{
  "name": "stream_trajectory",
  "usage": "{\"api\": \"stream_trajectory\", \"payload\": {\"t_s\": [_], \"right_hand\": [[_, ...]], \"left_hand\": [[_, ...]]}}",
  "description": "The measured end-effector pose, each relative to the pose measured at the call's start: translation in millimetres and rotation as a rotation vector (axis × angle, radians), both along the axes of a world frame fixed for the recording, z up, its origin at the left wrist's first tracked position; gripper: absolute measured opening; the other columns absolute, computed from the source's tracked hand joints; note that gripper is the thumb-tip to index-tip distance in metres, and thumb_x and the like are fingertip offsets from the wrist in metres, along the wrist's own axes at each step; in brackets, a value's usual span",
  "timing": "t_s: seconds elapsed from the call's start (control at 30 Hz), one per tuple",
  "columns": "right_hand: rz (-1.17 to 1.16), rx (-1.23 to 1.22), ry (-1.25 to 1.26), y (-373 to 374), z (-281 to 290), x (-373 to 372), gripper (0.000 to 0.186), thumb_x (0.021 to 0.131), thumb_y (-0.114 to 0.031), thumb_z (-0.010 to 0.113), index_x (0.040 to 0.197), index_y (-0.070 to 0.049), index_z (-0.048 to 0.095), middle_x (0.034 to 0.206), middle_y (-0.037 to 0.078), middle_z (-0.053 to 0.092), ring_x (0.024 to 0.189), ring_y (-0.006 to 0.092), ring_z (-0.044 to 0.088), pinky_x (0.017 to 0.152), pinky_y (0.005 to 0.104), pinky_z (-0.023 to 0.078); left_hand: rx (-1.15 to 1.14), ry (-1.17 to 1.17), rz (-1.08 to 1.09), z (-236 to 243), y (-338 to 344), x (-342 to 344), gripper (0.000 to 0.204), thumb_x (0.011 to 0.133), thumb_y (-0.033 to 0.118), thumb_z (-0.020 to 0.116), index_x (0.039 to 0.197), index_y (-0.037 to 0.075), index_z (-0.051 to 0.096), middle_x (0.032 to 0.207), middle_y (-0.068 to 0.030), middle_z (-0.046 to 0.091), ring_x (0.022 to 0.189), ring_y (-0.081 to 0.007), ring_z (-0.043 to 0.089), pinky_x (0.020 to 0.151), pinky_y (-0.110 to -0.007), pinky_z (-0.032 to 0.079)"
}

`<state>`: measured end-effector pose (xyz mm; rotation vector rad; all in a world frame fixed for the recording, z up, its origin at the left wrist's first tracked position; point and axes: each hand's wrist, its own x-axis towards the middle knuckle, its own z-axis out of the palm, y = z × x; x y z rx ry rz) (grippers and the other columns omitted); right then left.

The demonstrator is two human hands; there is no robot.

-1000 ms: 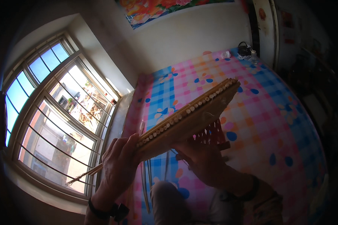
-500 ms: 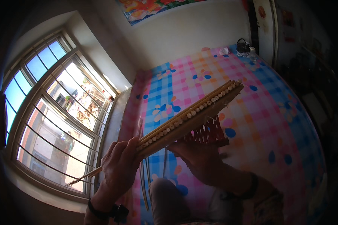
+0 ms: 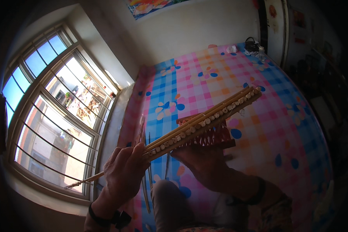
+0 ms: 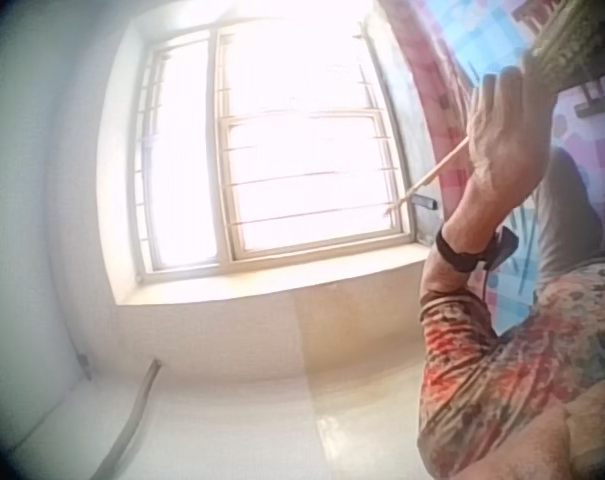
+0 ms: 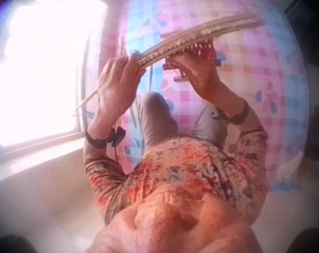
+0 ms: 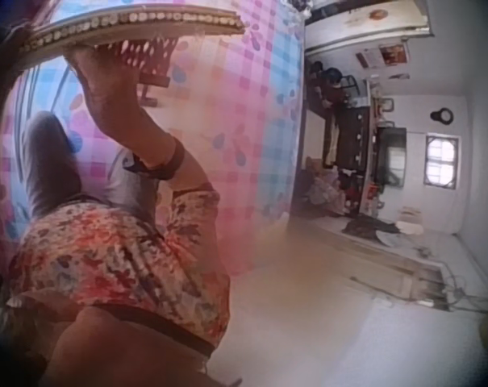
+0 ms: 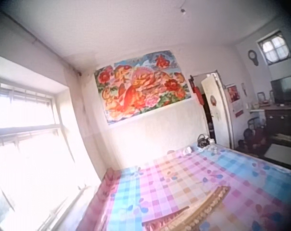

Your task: The person weaves thin bamboo strips together to form a mat, threading string through pre-drilled holes in the slats and securing them together. The person handles the slats individually, aligns them, and draws the string through to bind the mat.

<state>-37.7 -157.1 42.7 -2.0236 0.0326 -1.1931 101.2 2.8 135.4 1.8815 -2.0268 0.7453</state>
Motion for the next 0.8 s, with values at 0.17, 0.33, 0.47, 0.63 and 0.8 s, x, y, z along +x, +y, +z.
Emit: {"api": "stream_trajectory", "payload": {"t_s": [0.17,0.33,0.47,0.63,0.8], "right_hand": [[-0.005,-0.018,0.034,4,10,-3,0.026,0.085,-0.012,0.07,0.111,-0.01,0.068,0.095,0.008,0.065,0.091,0.0279,0.062,0.082,0.0411,0.046],[-0.009,-0.096,0.097,0,12,0,0.025,0.089,-0.015,0.066,0.113,-0.009,0.066,0.101,0.011,0.064,0.095,0.0298,0.061,0.082,0.0406,0.047],[-0.011,-0.261,0.067,-4,20,-3,0.018,0.088,-0.002,0.06,0.105,-0.001,0.065,0.105,0.016,0.064,0.088,0.0327,0.065,0.077,0.0411,0.053],[-0.067,-0.263,0.15,-7,16,-2,0.024,0.086,-0.003,0.06,0.109,-0.005,0.065,0.105,0.015,0.064,0.086,0.0337,0.064,0.077,0.041,0.052],[-0.069,-0.243,0.156,3,16,-20,0.031,0.088,0.001,0.056,0.117,-0.007,0.062,0.1,0.014,0.065,0.078,0.0285,0.065,0.068,0.0379,0.054]], "left_hand": [[-0.001,-0.003,-0.011,-4,1,2,0.05,0.079,0.01,0.073,0.122,-0.008,0.054,0.087,-0.0085,0.054,0.068,-0.0192,0.053,0.06,-0.033,0.047],[-0.013,-0.011,-0.021,-5,3,3,0.05,0.079,0.01,0.073,0.122,-0.009,0.053,0.088,-0.009,0.054,0.068,-0.0192,0.053,0.059,-0.033,0.047],[-0.002,0.005,-0.031,-8,5,5,0.051,0.08,0.01,0.073,0.123,-0.009,0.053,0.088,-0.0093,0.054,0.068,-0.0196,0.053,0.06,-0.034,0.047],[-0.024,0.025,0.013,-12,3,5,0.053,0.08,0.01,0.073,0.125,-0.007,0.052,0.092,-0.01,0.055,0.072,-0.0215,0.054,0.061,-0.035,0.046],[0.016,0.021,0.045,-12,3,-1,0.052,0.083,0.012,0.07,0.127,-0.006,0.05,0.093,-0.0104,0.055,0.075,-0.0222,0.053,0.063,-0.037,0.045]]}}
